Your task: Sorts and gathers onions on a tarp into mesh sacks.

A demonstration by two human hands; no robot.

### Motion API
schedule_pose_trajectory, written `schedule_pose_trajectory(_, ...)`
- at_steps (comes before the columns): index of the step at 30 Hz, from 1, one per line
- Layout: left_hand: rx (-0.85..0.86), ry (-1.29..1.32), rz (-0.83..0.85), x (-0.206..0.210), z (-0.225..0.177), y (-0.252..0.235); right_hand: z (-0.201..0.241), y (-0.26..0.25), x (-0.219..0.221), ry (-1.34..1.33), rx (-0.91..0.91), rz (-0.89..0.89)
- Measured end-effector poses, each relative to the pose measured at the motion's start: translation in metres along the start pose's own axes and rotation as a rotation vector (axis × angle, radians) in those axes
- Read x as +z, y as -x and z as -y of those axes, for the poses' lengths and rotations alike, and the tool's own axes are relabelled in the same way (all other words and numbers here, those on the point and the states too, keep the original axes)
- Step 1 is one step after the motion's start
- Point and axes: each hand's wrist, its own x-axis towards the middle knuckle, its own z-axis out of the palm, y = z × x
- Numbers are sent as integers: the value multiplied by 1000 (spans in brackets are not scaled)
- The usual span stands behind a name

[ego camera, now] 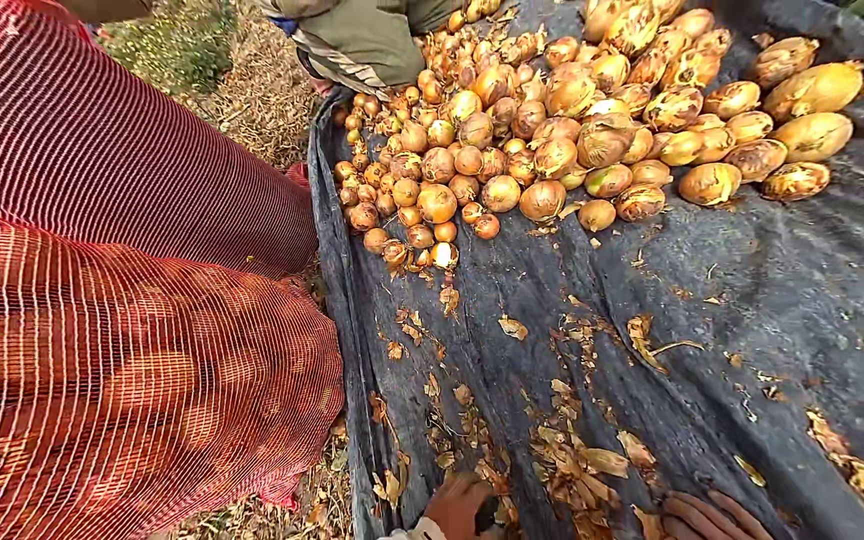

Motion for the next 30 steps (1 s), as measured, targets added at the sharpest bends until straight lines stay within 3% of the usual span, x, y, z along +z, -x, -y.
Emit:
schedule_pose_trajectory(3, -396, -214, -115, -30, 45, -56, -10, -7, 19, 160, -26, -157)
schedule_pose_trajectory(5, -480, -283, -80, -19, 57, -73, 5, -13, 25, 148, 83, -163)
schedule_pose_trajectory(9, -392, -361, -153, 19, 79, -83, 53, -29, 11, -80, 434, 85)
schedule_pose_trajectory(11, -335, -363, -204, 22, 84, -82, 79, -30, 6, -210, 561, 128)
schedule_pose_trajectory(14, -330, -398, -220, 24, 85, -81, 105, -13, 16, -316, 573, 68)
schedule_pose_trajectory(17, -312, -409, -261, 27, 89, -83, 113, 9, -12, -421, 521, 259)
schedule_pose_trajectory(21, -322, -435, -260, 26, 92, -86, 118, 40, -15, -589, 483, 177)
schedule_pose_trajectory(25, -341, -433, -232, 24, 90, -86, 164, 54, -30, -748, 418, 302)
schedule_pose_trajectory(30, -338, -401, -153, 6, 82, -85, 266, 84, -41, -965, 752, 434)
